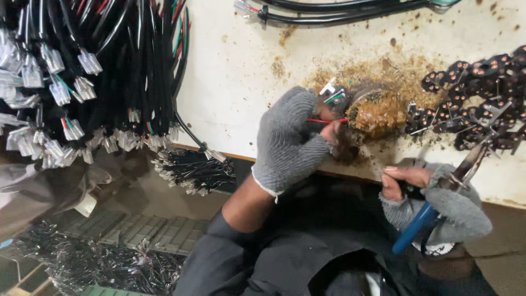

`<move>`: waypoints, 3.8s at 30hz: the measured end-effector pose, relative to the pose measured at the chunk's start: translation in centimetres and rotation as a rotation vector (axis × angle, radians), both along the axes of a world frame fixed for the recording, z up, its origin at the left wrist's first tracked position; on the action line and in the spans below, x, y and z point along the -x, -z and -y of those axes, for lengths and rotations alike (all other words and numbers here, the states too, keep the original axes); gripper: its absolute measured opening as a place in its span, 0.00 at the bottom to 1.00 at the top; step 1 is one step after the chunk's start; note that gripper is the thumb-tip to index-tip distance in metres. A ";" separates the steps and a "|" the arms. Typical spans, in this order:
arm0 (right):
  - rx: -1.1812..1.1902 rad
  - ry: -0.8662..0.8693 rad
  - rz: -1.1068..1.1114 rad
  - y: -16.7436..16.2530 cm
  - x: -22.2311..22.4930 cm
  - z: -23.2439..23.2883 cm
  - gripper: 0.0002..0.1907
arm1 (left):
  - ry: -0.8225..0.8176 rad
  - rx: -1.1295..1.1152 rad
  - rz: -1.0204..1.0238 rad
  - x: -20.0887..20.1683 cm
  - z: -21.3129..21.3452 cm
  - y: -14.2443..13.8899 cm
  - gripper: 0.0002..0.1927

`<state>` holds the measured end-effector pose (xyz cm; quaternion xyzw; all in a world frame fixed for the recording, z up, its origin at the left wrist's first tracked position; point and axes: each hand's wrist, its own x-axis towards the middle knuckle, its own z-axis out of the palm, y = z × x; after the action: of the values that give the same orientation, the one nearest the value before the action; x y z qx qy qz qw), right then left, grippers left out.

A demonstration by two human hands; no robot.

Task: The person solders red and black wires to connector terminals at a workbench, holding a wire in one hand and a soldering iron in the other, dipping wires into a flux container and using pliers to position parts, working through a batch of wire harness connectors.

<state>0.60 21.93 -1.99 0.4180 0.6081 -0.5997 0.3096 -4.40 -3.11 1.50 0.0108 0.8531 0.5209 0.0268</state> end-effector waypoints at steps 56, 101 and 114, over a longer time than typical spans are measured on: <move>-0.406 -0.587 -0.781 -1.3 -3.6 -0.4 0.08 | 0.015 0.019 -0.031 0.9 -0.6 0.7 0.08; -0.291 -0.805 -1.124 -1.1 -2.6 -1.6 0.10 | 0.725 -0.155 0.061 -5.2 -0.6 -1.8 0.12; -0.318 -0.617 -1.292 -0.9 -1.6 1.3 0.14 | 0.299 0.065 -0.039 -5.4 -1.9 1.0 0.11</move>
<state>2.18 20.63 -1.10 -0.1694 0.8391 -0.5164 -0.0205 1.04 -1.23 0.47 0.1473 0.8587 0.4830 0.0877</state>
